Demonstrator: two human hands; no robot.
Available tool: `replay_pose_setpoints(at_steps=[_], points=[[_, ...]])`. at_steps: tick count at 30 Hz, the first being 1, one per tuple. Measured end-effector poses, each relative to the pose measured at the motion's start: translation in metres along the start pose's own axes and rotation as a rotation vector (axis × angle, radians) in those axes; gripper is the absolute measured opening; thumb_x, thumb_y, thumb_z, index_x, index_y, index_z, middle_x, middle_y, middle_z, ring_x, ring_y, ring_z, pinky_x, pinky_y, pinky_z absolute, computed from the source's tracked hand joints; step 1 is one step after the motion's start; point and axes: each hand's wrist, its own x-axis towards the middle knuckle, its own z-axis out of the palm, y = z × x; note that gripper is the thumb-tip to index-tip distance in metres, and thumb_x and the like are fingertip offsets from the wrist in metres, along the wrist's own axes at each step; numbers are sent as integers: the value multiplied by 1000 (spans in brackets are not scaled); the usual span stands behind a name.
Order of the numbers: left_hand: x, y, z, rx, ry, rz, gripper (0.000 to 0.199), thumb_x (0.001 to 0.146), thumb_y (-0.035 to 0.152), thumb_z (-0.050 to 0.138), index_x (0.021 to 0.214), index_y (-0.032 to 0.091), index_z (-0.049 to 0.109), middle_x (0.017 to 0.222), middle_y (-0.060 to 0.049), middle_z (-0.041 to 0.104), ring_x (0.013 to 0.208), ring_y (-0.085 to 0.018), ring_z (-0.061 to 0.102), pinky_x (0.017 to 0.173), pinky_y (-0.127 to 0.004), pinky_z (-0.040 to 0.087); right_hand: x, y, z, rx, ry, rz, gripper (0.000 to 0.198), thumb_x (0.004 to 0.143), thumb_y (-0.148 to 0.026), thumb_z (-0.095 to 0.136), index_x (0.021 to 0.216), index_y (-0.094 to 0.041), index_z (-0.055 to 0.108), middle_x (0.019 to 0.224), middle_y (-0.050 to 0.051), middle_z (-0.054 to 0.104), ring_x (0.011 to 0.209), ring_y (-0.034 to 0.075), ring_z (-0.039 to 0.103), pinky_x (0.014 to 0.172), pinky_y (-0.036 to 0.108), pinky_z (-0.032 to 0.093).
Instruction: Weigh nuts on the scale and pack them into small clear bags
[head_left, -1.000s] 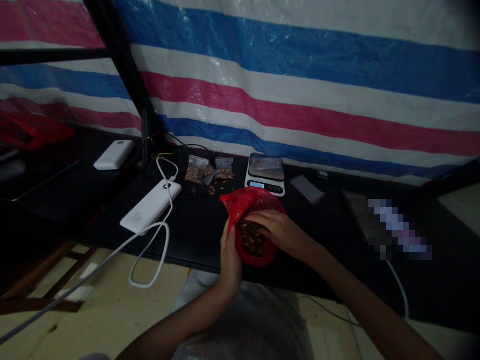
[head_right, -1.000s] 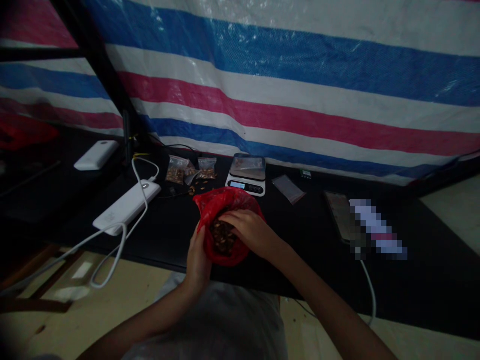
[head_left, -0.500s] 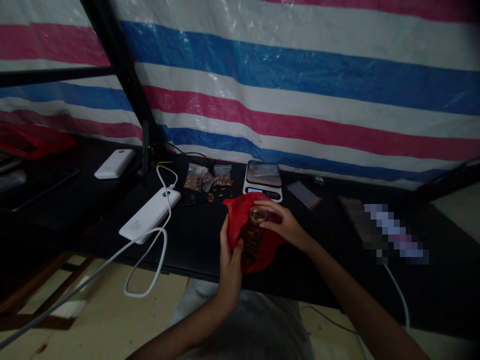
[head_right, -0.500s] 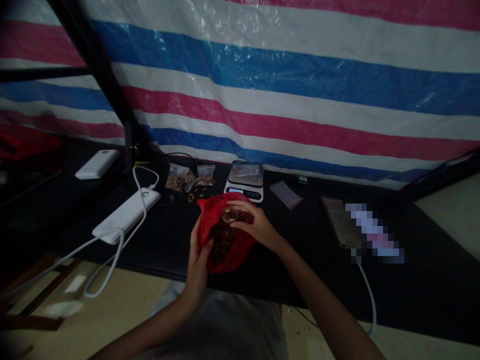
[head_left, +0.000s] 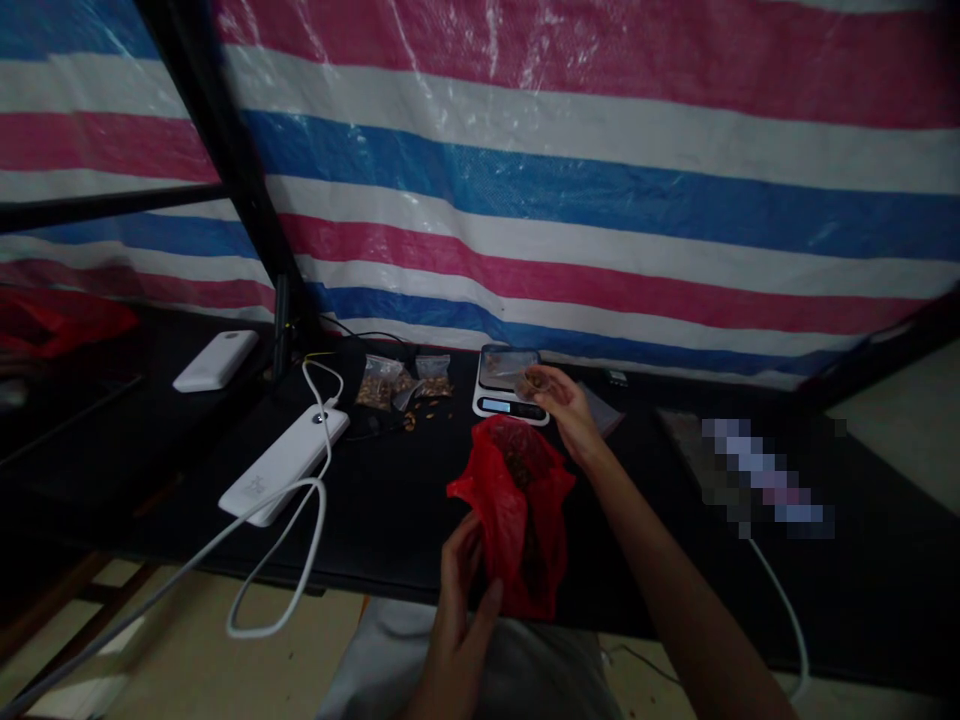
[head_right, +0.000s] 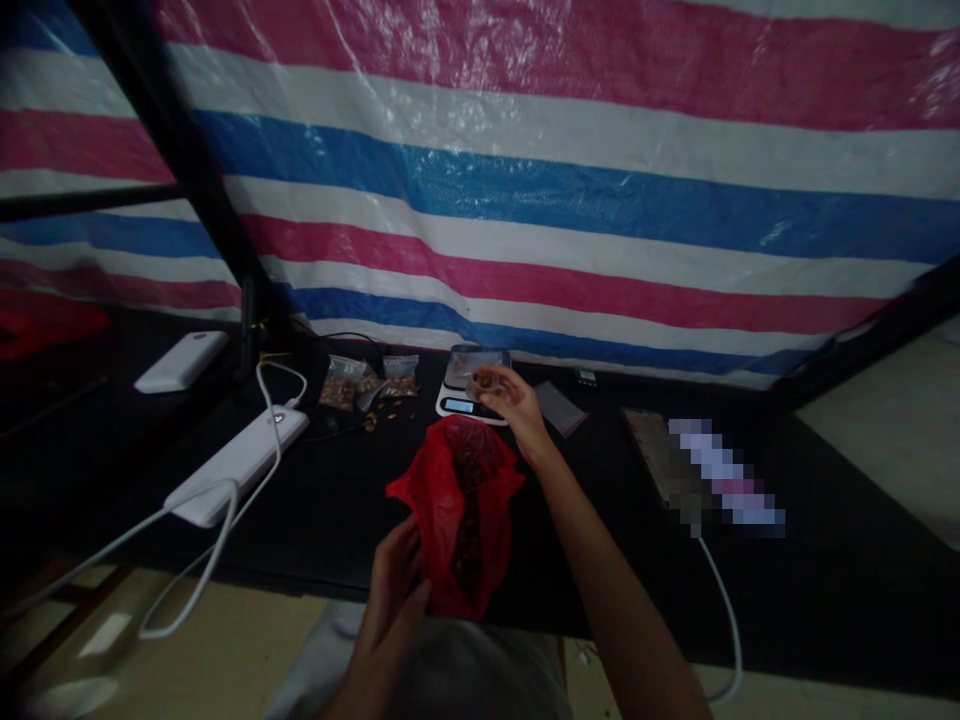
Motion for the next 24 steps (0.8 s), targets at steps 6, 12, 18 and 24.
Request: replay_pose_setpoints(at_steps=[6,12,18,24], points=[[52,43,-16,190,341,359,42,85,32,51,125,24,42,141,-7,35,133,-23,31,110,-42,26,5,28,-25,-150,233,-51,43,65,-35,72,105,-22,60,110,7,64,102,23,58,86,38,45],[161,110,33,676,-431,830,26,89,20,42,113,22,51,127,-6,51,126,-19,40,110,-41,26,6,44,-38,-312,552,-132,46,63,-36,72,101,-18,55,106,10,62,94,21,59,83,39,45],[282,60,86,1101,-754,659,65,76,39,63,129,9,39,136,-20,41,130,-29,34,107,-42,27,2,47,-34,-412,494,-144,42,68,-36,68,103,-18,55,101,10,64,89,20,60,78,36,46],[319,21,96,1170,-888,554,52,74,40,64,116,10,56,122,-15,57,115,-27,51,97,-33,38,4,50,-36,-444,480,-145,40,70,-36,66,105,-19,55,102,9,64,89,21,60,73,34,46]])
